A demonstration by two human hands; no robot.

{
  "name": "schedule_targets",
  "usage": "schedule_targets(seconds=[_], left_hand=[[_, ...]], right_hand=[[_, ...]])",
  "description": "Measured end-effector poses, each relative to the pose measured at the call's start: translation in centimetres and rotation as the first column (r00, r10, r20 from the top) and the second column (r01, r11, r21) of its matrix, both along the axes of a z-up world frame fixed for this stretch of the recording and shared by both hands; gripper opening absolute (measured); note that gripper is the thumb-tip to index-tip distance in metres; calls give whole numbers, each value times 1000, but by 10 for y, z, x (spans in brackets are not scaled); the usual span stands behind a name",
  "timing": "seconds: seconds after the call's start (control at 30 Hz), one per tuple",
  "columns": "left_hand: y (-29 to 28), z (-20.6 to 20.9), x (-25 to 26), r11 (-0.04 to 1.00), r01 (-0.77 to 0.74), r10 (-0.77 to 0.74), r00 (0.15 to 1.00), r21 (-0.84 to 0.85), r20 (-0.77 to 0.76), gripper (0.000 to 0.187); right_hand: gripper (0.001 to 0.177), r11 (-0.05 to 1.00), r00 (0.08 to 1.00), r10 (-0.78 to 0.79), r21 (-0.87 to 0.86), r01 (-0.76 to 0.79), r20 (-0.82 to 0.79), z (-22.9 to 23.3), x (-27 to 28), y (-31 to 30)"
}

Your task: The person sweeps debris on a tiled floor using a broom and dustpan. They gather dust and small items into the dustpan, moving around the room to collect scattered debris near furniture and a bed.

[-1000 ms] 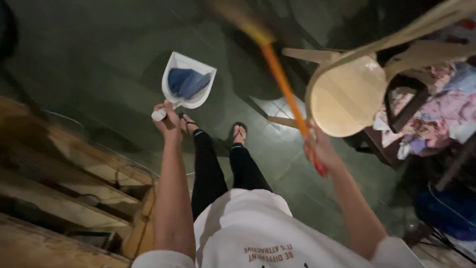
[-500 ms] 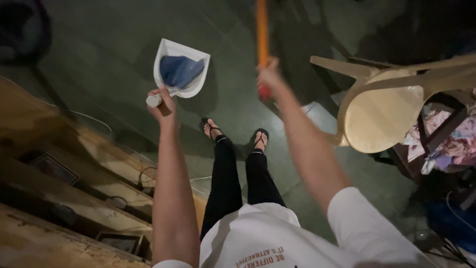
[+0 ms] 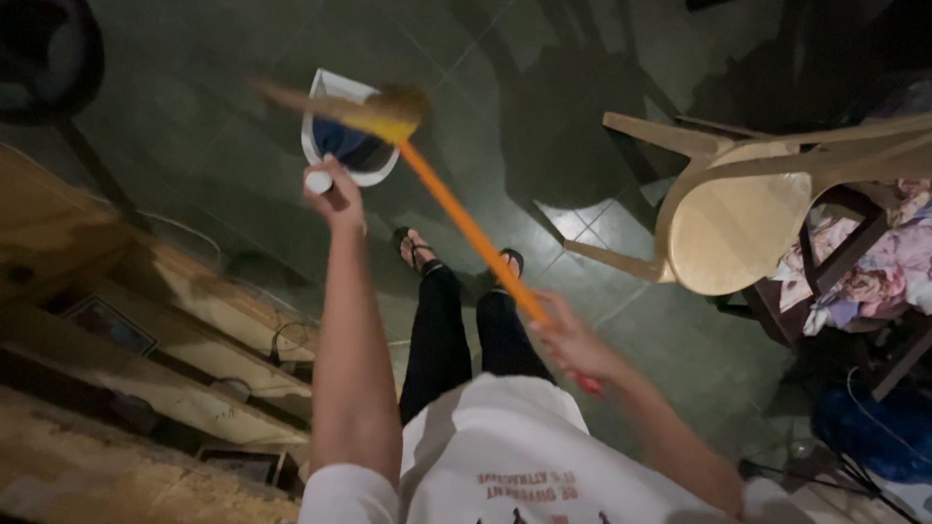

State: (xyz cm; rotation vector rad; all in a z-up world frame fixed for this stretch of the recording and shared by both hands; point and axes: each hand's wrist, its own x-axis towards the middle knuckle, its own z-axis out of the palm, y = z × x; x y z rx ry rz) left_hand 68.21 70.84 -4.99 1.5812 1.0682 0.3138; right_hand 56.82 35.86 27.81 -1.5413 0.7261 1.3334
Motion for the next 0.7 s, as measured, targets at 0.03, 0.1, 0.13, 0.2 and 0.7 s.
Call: schedule_targets(seconds=[0.03, 0.1, 0.13, 0.2, 0.7], left_hand=[[-1, 5, -2, 999, -3, 4, 1000, -37, 25, 23], [-2, 17, -4, 998, 5, 0, 998, -66, 66, 22], [-2, 23, -4, 997, 9, -2, 996, -80, 89, 22], [-3, 33, -2, 998, 0, 4, 998, -61, 58, 22], [20, 6, -40, 979, -133, 140, 990, -154, 35, 20]], right_hand=[[54, 997, 999, 43, -64, -42, 6, 13, 6, -5], [53, 992, 994, 84, -99, -77, 67, 9, 14, -3], [54, 995, 989, 80, -69, -72, 123, -6, 19, 2], [53, 994, 953, -23, 106, -9, 303, -50, 33, 24], [60, 986, 987, -140, -83, 146, 76, 54, 41, -37]])
